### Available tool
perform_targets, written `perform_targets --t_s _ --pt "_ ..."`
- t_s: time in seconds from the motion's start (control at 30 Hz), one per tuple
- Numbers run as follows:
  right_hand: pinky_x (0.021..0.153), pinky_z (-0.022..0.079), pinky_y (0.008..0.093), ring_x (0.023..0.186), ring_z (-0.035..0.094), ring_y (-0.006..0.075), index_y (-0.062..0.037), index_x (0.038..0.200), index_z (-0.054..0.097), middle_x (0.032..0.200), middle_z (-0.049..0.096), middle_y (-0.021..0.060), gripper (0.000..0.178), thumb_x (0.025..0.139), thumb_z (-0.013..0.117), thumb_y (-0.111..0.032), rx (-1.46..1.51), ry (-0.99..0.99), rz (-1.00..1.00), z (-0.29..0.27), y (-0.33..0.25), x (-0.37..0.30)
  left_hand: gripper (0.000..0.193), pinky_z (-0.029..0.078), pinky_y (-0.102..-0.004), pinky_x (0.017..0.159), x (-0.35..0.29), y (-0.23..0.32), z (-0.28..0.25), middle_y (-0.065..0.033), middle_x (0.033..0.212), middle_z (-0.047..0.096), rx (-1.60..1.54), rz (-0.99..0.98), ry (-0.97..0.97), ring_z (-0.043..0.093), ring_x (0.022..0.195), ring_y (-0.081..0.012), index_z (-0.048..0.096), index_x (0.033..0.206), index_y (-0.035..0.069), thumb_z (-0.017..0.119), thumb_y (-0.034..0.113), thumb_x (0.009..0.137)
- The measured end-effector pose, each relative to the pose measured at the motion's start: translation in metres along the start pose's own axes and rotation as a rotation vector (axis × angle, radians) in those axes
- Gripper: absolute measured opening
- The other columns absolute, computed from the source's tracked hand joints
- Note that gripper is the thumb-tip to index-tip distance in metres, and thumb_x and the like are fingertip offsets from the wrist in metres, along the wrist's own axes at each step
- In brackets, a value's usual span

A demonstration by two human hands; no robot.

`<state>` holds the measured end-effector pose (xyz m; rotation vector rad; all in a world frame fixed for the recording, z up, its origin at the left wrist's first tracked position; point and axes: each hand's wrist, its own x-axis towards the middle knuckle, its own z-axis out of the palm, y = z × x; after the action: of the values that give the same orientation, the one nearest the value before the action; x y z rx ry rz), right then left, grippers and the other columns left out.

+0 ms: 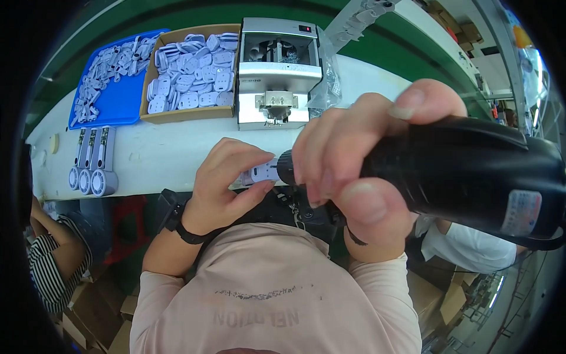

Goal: Assemble small electronic components using an electric screwdriver.

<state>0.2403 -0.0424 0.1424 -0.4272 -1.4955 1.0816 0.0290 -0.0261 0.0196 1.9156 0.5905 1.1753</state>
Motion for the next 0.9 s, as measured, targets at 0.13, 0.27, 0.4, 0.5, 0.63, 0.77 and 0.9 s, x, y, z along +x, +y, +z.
perform_targets --t_s 0.13,0.27,0.4,0.5,0.63,0.77,0.9 --pt "0.067 0.048 0.0360 0.067 0.057 0.0179 -0.0161 0.145 0.041 0.086 0.058 0.0036 0.050 0.104 0.068 -0.025 -0.037 0.040 0.019 0.007 0.008 0.000 0.038 0.053 -0.0395 0.080 0.003 0.001 0.001 -0.0105 0.106 0.071 0.000 0.008 0.009 0.066 0.093 -0.0303 0.075 0.115 0.004 0.085 0.004 0.078" --pt "0.066 0.049 0.0355 0.066 0.058 0.0183 -0.0159 0.142 0.041 0.086 0.058 0.0041 0.048 0.103 0.069 -0.023 -0.086 0.067 0.048 0.015 0.010 0.005 0.036 0.054 -0.0403 0.080 0.003 0.000 -0.001 -0.0100 0.106 0.071 0.002 0.016 0.006 0.066 0.093 -0.0307 0.075 0.114 0.004 0.085 0.005 0.079" --pt "0.064 0.049 0.0352 0.064 0.057 0.0184 -0.0157 0.138 0.042 0.086 0.059 0.0040 0.046 0.102 0.071 -0.020 -0.115 0.082 0.082 0.017 0.011 0.007 0.036 0.054 -0.0400 0.080 0.005 -0.001 0.000 -0.0098 0.105 0.070 -0.009 0.038 0.013 0.066 0.093 -0.0304 0.075 0.114 0.005 0.085 0.005 0.079" --pt "0.063 0.049 0.0354 0.062 0.057 0.0182 -0.0156 0.135 0.042 0.086 0.059 0.0037 0.045 0.102 0.072 -0.018 -0.111 0.038 0.080 0.015 0.011 0.008 0.036 0.054 -0.0396 0.079 0.006 -0.001 0.004 -0.0096 0.103 0.070 -0.016 0.045 0.022 0.066 0.092 -0.0302 0.075 0.114 0.005 0.085 0.005 0.079" --pt "0.062 0.049 0.0347 0.062 0.057 0.0179 -0.0158 0.135 0.042 0.087 0.060 0.0032 0.047 0.100 0.074 -0.018 -0.137 0.106 0.142 0.020 0.007 0.004 0.036 0.053 -0.0399 0.080 0.002 -0.003 0.008 -0.0098 0.104 0.070 -0.017 0.045 0.018 0.066 0.093 -0.0308 0.075 0.113 0.005 0.086 0.006 0.078" --pt "0.063 0.050 0.0340 0.063 0.057 0.0175 -0.0162 0.135 0.042 0.087 0.060 0.0031 0.048 0.100 0.075 -0.018 -0.077 0.005 0.097 0.015 0.006 0.002 0.040 0.053 -0.0410 0.082 0.000 -0.004 0.010 -0.0109 0.110 0.071 -0.025 0.062 0.000 0.066 0.096 -0.0324 0.073 0.113 0.005 0.087 0.007 0.077" --pt "0.064 0.049 0.0335 0.063 0.057 0.0171 -0.0162 0.131 0.044 0.086 0.059 0.0025 0.041 0.101 0.072 -0.019 -0.113 0.007 0.104 0.019 0.004 0.002 0.043 0.054 -0.0407 0.083 -0.006 -0.002 0.010 -0.0115 0.113 0.073 -0.038 0.039 0.014 0.068 0.098 -0.0316 0.071 0.117 0.005 0.088 0.006 0.078"
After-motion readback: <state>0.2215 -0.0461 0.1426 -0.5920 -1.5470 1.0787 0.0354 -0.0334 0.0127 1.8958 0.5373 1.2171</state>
